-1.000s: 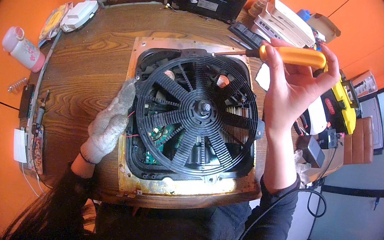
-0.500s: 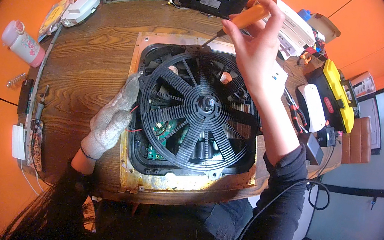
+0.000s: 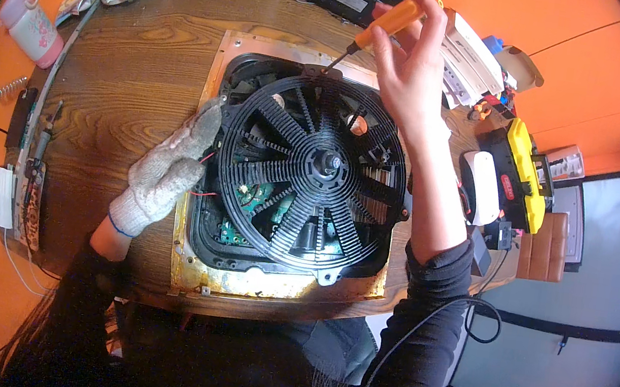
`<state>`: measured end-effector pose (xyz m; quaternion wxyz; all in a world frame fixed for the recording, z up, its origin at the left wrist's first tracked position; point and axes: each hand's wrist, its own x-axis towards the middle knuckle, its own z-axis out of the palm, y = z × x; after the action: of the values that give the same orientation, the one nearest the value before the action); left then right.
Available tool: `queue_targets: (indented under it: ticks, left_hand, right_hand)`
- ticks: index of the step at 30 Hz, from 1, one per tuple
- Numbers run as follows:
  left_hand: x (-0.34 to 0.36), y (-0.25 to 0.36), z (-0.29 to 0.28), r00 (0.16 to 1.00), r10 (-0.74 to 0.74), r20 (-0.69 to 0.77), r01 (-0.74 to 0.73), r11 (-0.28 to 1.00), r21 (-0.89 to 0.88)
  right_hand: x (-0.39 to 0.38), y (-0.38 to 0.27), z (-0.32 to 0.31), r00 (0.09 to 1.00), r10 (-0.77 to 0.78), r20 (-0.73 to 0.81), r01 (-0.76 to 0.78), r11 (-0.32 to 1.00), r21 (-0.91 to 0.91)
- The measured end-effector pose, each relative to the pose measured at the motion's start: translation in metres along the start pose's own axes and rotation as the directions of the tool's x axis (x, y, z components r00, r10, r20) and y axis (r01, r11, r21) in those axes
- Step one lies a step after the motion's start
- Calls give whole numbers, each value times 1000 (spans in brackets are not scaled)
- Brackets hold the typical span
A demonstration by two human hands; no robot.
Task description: The person disassembles a small appliance by removing screws and prying off a cover, then uses a screwdriver to adjust internal components. They place the unit aside and briefly handle a white plastic box before returning to the work area.
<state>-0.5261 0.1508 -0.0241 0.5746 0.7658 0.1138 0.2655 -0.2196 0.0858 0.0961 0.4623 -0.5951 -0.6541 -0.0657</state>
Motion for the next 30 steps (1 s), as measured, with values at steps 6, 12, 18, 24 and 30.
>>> queue_targets:
  ticks: [6, 12, 18, 24, 30]
  left_hand:
    - [1, 1, 0, 998, 63, 0, -63, 997, 53]
    - [0, 3, -1, 1000, -24, -12, 24, 999, 23]
    - [1, 2, 1, 999, -22, -42, 20, 998, -52]
    - [0, 2, 1, 996, 76, -36, -75, 996, 45]
    - [0, 1, 1, 999, -17, -28, 15, 995, -95]
  right_hand:
    - [6, 0, 2, 998, 5, -63, -19, 973, -230]
    - [8, -4, -1, 994, 59, 87, -56, 998, -34]
    - [5, 0, 1, 994, 106, 13, -105, 993, -60]
    - [10, 8, 1, 995, 97, -37, -98, 995, -21]
    - [7, 9, -2, 987, 131, 97, -146, 976, 159]
